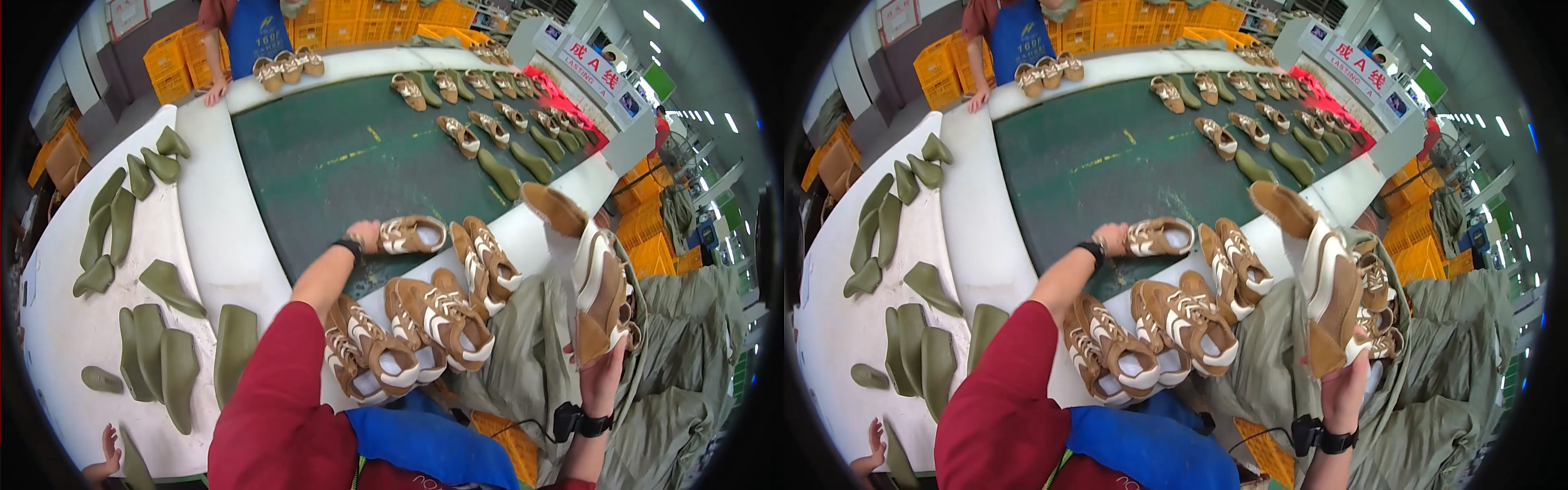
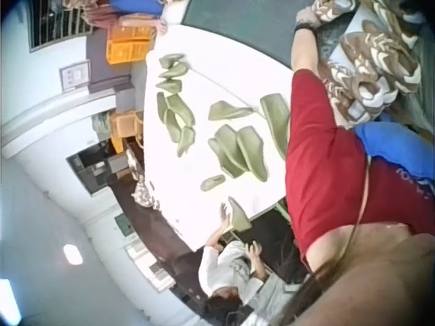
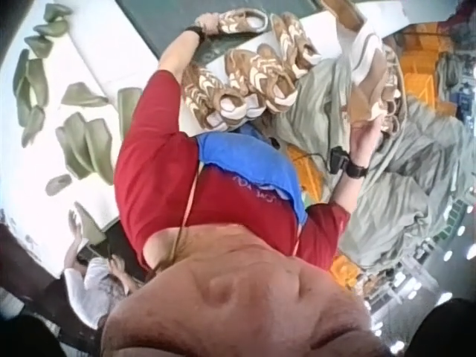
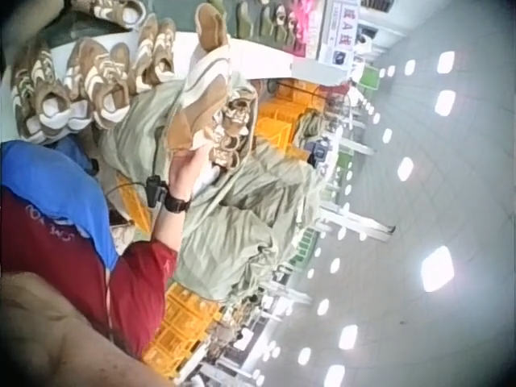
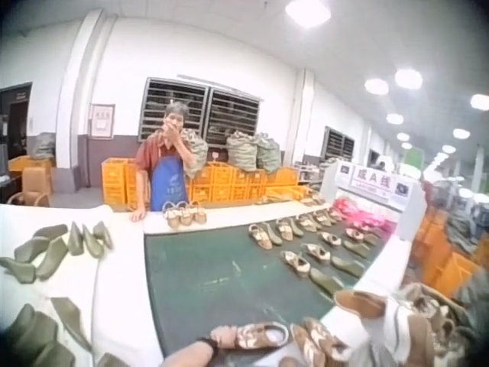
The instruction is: The recorder is sorting shoe uppers and insoles from a large bag and staging them on a workbench next to shoe lasts.
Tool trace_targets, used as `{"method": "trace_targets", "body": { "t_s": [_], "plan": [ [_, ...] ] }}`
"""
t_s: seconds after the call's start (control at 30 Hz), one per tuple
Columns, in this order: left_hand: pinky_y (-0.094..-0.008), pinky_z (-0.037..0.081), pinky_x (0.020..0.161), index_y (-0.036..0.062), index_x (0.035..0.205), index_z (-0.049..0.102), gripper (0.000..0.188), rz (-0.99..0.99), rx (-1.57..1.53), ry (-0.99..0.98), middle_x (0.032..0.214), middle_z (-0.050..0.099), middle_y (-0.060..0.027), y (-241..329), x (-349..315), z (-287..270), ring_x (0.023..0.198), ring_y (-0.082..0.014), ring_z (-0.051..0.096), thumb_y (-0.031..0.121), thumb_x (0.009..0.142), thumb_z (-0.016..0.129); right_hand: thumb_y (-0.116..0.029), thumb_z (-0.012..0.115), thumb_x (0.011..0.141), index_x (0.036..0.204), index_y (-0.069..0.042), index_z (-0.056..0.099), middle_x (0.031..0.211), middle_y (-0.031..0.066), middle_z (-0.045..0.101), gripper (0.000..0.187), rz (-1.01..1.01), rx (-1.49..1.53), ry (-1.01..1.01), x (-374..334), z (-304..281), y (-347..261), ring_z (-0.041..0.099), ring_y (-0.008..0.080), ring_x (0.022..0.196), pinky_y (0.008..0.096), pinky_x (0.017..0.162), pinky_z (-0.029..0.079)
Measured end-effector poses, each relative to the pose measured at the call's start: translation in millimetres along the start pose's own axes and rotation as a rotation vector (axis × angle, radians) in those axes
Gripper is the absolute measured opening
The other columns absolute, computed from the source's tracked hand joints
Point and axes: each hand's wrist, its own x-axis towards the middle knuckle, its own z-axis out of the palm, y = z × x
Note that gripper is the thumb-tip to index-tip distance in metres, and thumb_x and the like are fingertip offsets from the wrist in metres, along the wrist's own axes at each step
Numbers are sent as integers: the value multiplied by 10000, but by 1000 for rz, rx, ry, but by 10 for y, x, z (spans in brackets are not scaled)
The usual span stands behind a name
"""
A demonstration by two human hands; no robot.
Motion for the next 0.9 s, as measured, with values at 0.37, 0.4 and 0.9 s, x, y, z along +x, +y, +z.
{"method": "trace_targets", "body": {
  "t_s": [0.37,0.4,0.9],
  "plan": [
    [-406,420,903,171,1326,339,737,759,-135,-7,1223,452,-152,1579,-682,-147,1123,-349,437,67,681,679,-463,290,954,1274,-80,397,1175,69,549,511,-70,-48,-312,977,49,-330,604,208,888,317,735,484],
    [-414,413,910,178,1359,289,786,641,-47,-124,1255,421,-164,1771,-721,32,1138,-369,413,42,678,658,-463,290,954,1274,-80,397,1175,69,549,511,-65,-38,-340,1097,146,-344,604,208,888,317,735,484],
    [-391,411,924,38,1273,407,544,99,-461,327,1194,498,-190,1178,-2819,-607,1095,-328,487,94,772,610,-456,617,796,1150,-7,416,1053,147,535,606,162,-1019,-1302,2370,3079,958,613,218,838,334,601,557]
  ]
}}
